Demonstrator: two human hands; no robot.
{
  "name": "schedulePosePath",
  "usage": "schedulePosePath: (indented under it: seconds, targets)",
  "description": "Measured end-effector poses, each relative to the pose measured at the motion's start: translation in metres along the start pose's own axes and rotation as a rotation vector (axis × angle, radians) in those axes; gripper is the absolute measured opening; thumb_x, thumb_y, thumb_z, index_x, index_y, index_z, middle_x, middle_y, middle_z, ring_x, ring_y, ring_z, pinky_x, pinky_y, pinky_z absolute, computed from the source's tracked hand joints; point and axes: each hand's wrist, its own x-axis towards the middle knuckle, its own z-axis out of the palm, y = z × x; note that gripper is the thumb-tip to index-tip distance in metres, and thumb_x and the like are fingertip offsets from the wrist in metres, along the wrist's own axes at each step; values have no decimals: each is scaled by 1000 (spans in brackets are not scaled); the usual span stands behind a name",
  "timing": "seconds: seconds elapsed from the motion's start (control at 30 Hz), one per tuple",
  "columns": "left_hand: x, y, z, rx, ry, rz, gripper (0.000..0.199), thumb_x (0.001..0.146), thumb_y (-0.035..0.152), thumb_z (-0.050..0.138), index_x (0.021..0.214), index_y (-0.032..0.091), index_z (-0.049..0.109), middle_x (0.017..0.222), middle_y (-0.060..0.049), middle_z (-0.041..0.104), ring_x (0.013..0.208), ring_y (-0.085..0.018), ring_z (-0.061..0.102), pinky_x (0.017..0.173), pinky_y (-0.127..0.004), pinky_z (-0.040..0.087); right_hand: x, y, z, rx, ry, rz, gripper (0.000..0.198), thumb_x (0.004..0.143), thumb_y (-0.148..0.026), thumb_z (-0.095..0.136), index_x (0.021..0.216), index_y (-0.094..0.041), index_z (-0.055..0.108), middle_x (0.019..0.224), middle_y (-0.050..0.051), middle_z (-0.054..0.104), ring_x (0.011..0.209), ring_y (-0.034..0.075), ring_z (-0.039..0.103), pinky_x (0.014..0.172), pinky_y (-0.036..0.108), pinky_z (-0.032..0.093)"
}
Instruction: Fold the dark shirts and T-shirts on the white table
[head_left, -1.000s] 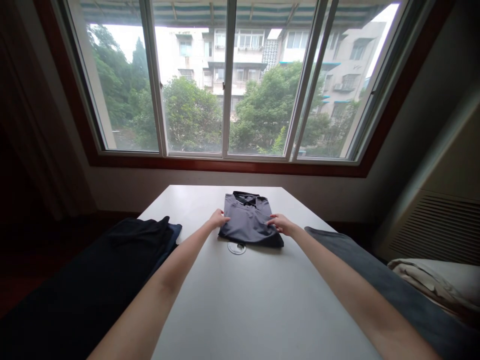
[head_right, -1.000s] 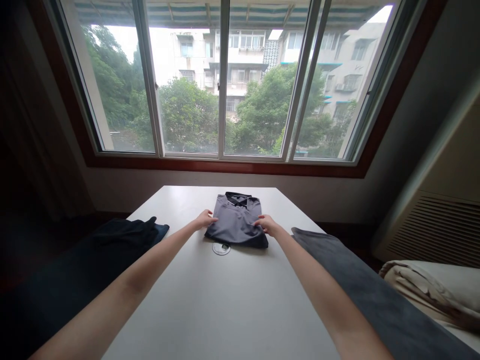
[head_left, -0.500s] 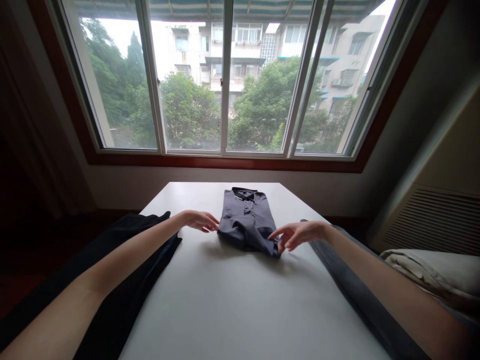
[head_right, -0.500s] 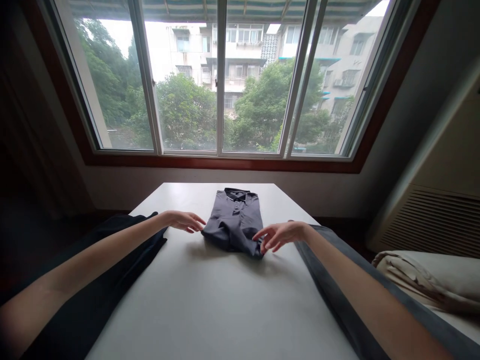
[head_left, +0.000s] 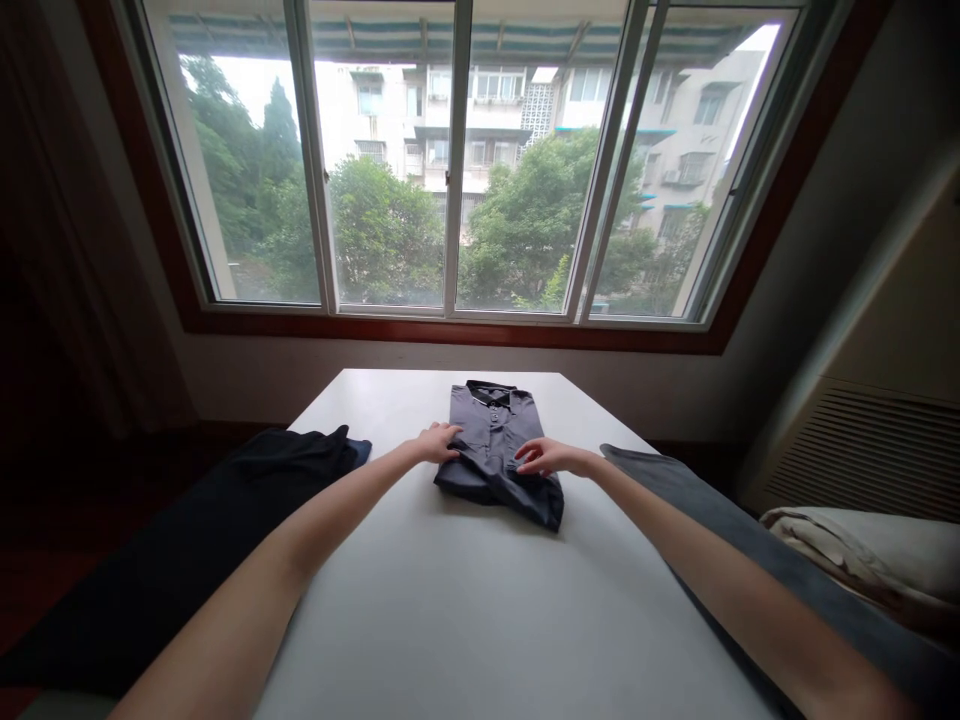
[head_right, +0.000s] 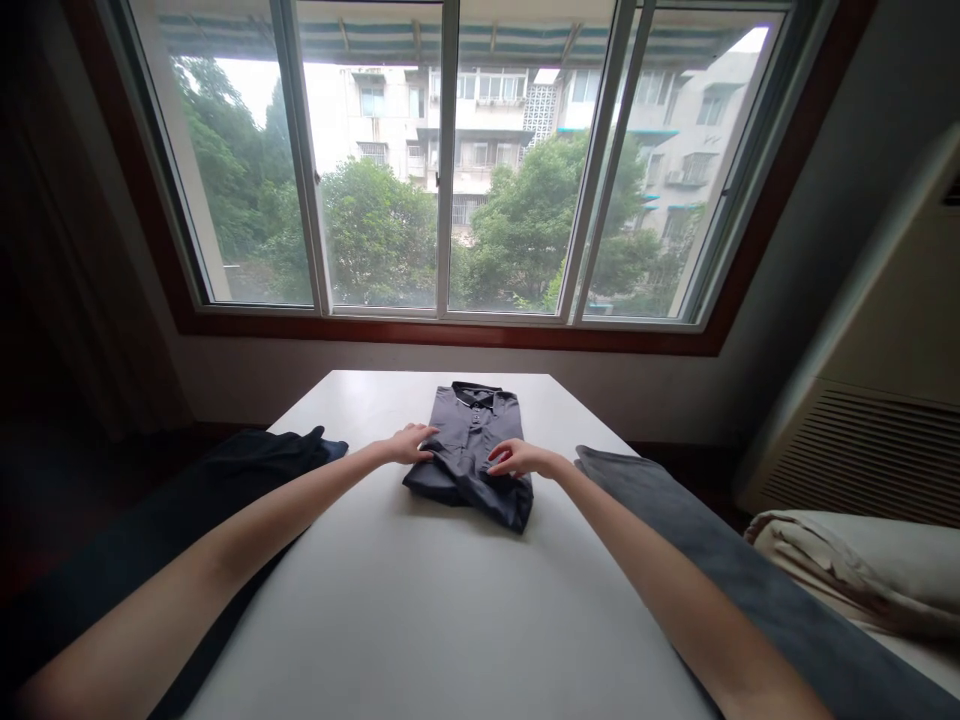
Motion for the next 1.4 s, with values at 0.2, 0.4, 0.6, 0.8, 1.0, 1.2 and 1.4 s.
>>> schedulePosePath:
  seconds: [0.2,0.4,0.6,0.8,1.0,1.2,1.4]
  targets:
    - [4,8,4,33,-1,9,46,86,31,60,130,22,53,129,-11,58,124,-30,47,99,-38,42,-16,-6,12,-98,108,-170,36,59,-27,75,92,-14,68,78,3,63,70,16,57,59,24,44]
    - [-42,16,-33,-30,-46,152,36,81,23,64,117,19,59,108,-5,64,91,-18,60,75,-23,46,-87,-32,16,-41,207,-372,34,71,-36,70,98,-16,65,87,5,62,78,18,57,67,28,45]
    - [-164,46,-74,-146,-284,416,28,79,32,70,105,23,67,88,1,65,79,-15,57,73,-24,42,-190,-59,47,-138,-33,-324,25,79,-42,70,96,-23,71,95,8,66,90,24,60,83,33,48]
    - [-236,87,-66,-213,-726,423,7,78,34,73,83,29,73,77,2,68,69,-16,58,67,-26,44,-243,-85,80,-209,-432,3,24,66,-38,80,90,-32,76,91,5,70,90,25,64,81,32,51]
    - [-185,110,-51,-6,-350,494,11,85,28,61,87,22,71,75,-1,66,66,-15,56,62,-26,41,-188,-92,74,-292,-252,-114,29,71,-45,76,93,-26,75,84,5,70,77,23,63,67,30,48]
    - [-82,113,-13,188,-44,144,27,86,39,61,99,17,68,97,-11,69,94,-28,63,78,-32,46,-76,-82,67,-719,136,-64,24,79,-28,67,101,-20,70,97,8,70,86,25,63,70,30,43]
    - [-39,104,10,186,-33,17,43,75,17,68,117,9,59,116,-22,63,110,-37,61,87,-37,47,-11,-67,57,-748,291,126,32,80,-22,60,111,-18,65,116,14,66,103,29,62,77,31,45]
